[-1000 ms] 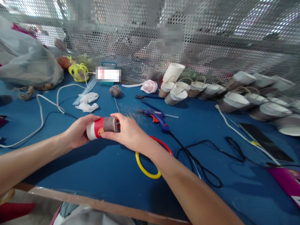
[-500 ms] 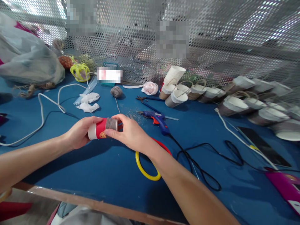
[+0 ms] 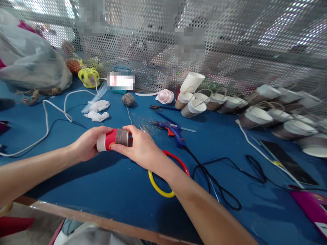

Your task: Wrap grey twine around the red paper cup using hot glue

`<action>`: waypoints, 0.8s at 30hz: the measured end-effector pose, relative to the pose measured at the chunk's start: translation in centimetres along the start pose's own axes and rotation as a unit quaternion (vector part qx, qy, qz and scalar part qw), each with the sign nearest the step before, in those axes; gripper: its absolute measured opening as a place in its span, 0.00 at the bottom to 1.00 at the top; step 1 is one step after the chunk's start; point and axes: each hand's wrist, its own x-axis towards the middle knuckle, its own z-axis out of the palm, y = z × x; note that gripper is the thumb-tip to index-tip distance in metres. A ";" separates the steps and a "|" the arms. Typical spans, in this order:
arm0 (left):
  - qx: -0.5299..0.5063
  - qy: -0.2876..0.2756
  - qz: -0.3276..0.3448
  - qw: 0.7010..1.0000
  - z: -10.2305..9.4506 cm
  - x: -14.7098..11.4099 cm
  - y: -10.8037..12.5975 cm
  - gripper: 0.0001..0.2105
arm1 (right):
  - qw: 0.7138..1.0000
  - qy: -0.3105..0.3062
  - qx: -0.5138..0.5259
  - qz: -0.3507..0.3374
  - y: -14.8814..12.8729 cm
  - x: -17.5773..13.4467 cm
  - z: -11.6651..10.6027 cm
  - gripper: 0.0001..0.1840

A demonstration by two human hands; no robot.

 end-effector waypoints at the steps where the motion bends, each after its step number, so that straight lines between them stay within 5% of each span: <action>1: 0.000 -0.002 0.001 1.000 0.0 0.0 0.0 0.06 | 1.000 -0.004 -0.003 -0.003 0.0 0.0 -0.1 0.28; 24: 0.015 0.006 0.027 1.000 0.3 -0.2 0.0 0.07 | 1.000 -0.003 -0.006 0.007 -0.3 -0.1 0.0 0.26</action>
